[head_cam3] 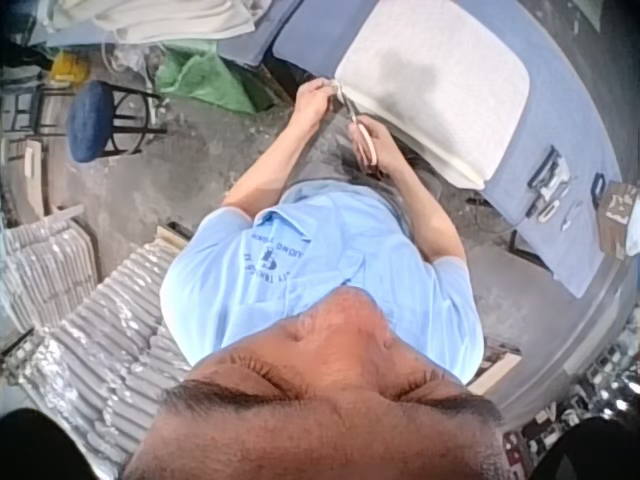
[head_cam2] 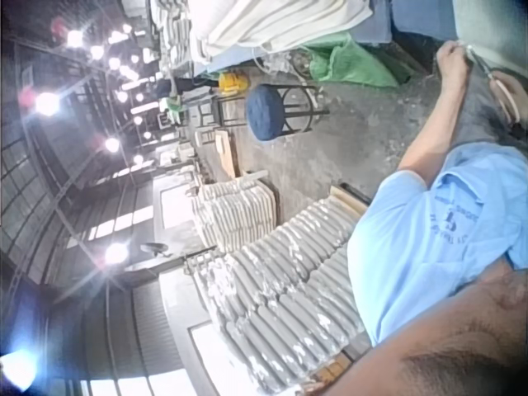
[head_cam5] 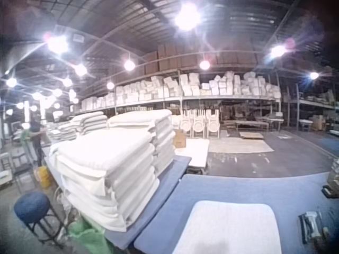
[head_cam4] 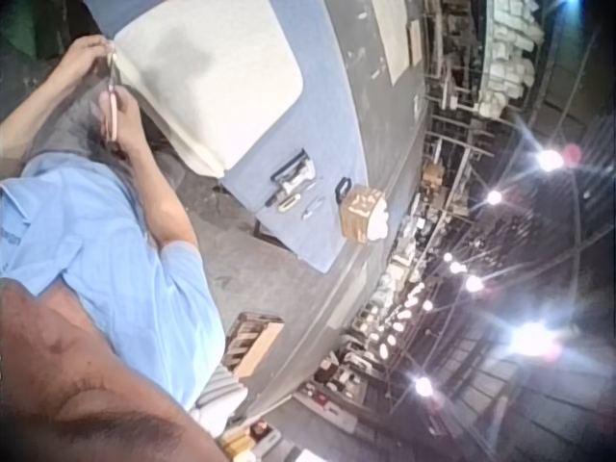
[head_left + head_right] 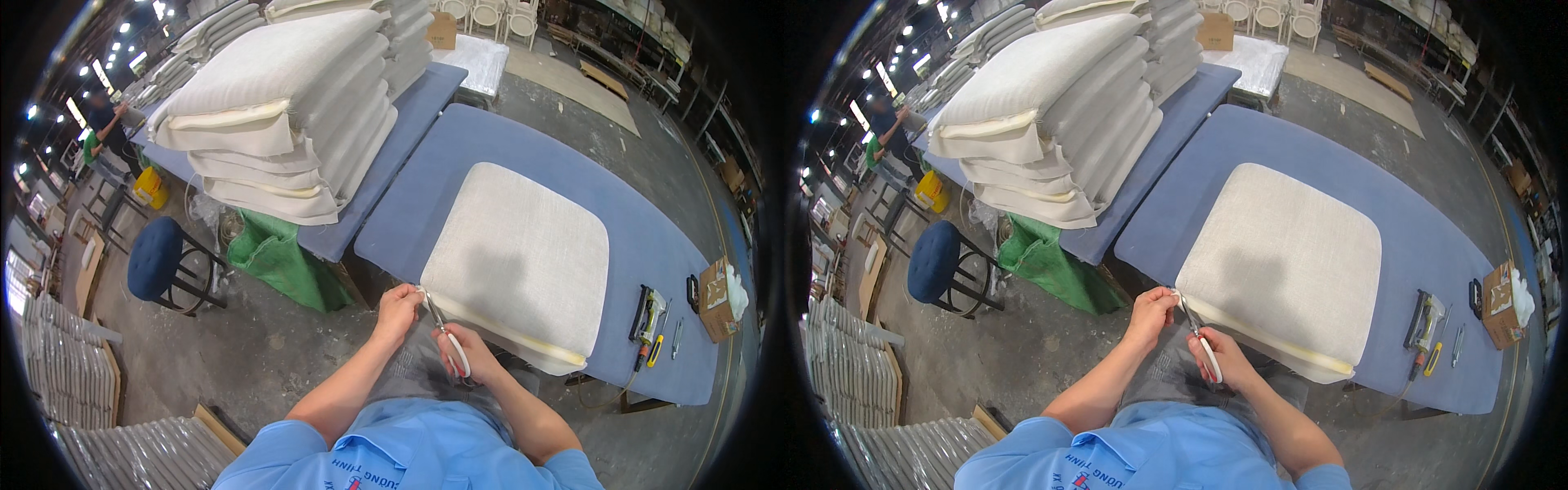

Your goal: The person trims excess fabric from a cushion cover using scissors, then folds the cover and uses a staple gun to secure the edges. The person handles the cushion cover and tools on a workbench in a workshop.

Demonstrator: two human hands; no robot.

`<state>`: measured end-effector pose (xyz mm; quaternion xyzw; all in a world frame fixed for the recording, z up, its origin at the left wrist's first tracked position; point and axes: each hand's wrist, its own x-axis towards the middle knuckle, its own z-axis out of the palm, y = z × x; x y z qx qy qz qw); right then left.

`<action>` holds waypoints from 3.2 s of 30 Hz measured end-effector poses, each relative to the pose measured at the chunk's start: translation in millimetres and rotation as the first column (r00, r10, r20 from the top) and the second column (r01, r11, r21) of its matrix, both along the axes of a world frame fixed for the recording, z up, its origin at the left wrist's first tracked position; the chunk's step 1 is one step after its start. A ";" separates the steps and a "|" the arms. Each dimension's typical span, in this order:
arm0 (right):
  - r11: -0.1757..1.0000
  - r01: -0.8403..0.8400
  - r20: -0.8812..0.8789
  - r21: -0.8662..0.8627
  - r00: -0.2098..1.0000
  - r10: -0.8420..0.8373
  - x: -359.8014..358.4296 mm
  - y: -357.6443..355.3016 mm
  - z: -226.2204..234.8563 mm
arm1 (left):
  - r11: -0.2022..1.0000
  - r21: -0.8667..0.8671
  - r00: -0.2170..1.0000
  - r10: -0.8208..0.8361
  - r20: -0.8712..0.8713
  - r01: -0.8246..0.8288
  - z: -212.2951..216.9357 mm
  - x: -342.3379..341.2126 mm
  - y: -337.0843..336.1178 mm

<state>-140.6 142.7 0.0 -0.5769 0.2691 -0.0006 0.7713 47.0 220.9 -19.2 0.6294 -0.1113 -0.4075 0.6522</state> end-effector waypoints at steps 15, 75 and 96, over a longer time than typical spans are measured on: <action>1.000 0.002 -0.018 -0.004 1.000 -0.002 0.9 -3.1 -3.5 | 0.995 0.043 0.994 -0.089 0.061 0.087 2.4 4.3 13.7; -0.038 0.895 0.738 -0.444 0.342 -0.581 -62.1 -188.9 43.4 | 0.807 0.425 0.764 -0.559 0.324 0.410 36.5 46.2 -50.9; 0.907 0.151 -0.007 0.392 0.987 -0.161 0.3 60.3 4.7 | 0.849 0.253 0.862 -0.498 0.093 0.464 15.7 52.0 -0.5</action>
